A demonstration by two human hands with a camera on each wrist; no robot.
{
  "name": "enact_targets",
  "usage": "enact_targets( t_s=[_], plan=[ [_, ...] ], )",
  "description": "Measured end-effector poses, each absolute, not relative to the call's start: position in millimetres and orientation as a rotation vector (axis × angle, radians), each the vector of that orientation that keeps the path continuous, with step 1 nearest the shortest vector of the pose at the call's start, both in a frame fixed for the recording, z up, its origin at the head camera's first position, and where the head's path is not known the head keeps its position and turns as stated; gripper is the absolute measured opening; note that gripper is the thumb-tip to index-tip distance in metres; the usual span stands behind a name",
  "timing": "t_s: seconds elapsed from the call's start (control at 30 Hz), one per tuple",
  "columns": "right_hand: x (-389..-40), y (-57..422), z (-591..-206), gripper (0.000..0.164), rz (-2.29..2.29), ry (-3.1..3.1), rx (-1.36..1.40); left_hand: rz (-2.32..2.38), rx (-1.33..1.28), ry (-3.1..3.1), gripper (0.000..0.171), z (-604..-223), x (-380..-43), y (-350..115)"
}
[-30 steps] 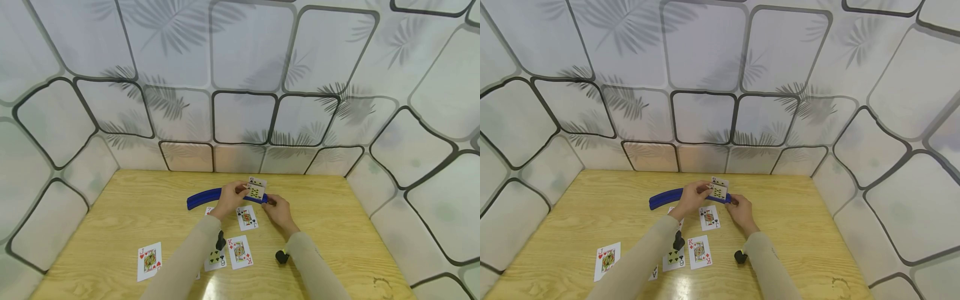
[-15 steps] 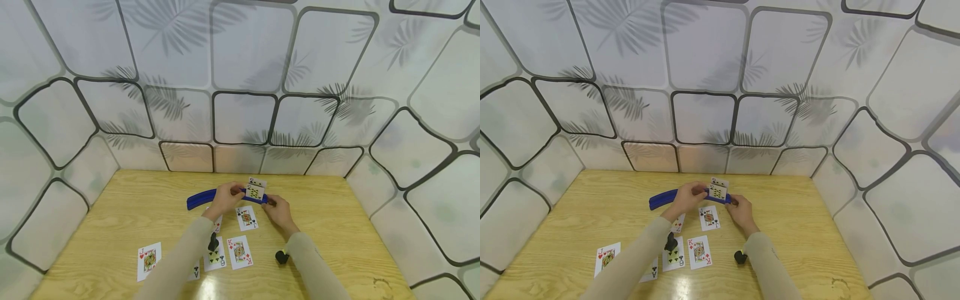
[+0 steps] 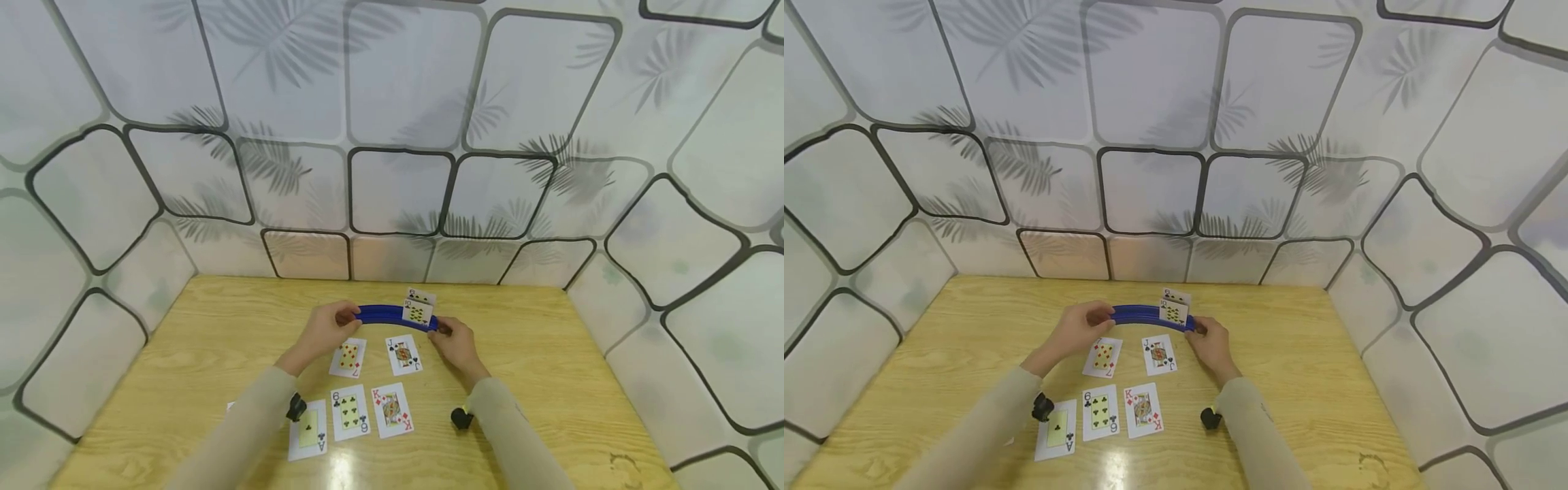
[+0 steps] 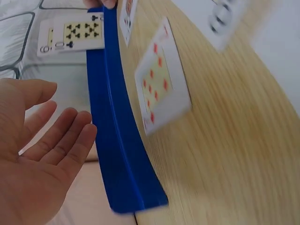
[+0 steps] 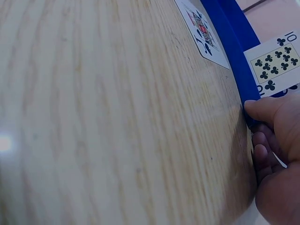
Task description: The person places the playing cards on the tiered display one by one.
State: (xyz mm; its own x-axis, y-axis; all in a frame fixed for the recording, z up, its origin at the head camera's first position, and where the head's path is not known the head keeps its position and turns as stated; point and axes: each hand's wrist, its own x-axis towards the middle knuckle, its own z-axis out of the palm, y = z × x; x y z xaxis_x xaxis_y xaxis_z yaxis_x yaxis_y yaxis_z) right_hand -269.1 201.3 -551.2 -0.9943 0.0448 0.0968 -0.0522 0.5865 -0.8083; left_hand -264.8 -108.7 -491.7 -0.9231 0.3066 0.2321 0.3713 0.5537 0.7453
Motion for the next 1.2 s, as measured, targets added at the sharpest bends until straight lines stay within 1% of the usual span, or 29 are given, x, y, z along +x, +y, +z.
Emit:
enact_targets(
  t_s=[0.17,0.4,0.5,0.83,1.03,1.2],
  plan=[
    [-269.1,200.7,-549.6,0.039,1.374,-2.712,-0.004,-1.224,-0.598,-2.682,0.026,-493.9,-254.2,-133.9],
    [-269.1,200.0,-550.6,0.039,1.368,-2.716,0.002,-1.109,-0.526,-2.721,0.031,-488.8,-230.8,-170.6],
    [-269.5,200.2,-551.8,0.040,1.368,-2.718,0.008,-1.080,-0.490,-2.760,0.037,-485.5,-216.9,-186.2],
    [-270.4,201.8,-552.8,0.040,1.348,-2.714,-0.003,-1.022,-0.384,-2.796,0.055,-492.4,-166.4,-231.2],
    [-270.4,200.8,-553.9,0.041,1.369,-2.715,-0.014,-0.924,-0.282,-2.898,0.068,-501.0,-136.7,-251.5],
    [-271.2,201.3,-553.7,0.039,1.350,-2.711,-0.004,-0.838,-0.240,-2.898,0.074,-509.5,-117.0,-263.7]
  ],
)
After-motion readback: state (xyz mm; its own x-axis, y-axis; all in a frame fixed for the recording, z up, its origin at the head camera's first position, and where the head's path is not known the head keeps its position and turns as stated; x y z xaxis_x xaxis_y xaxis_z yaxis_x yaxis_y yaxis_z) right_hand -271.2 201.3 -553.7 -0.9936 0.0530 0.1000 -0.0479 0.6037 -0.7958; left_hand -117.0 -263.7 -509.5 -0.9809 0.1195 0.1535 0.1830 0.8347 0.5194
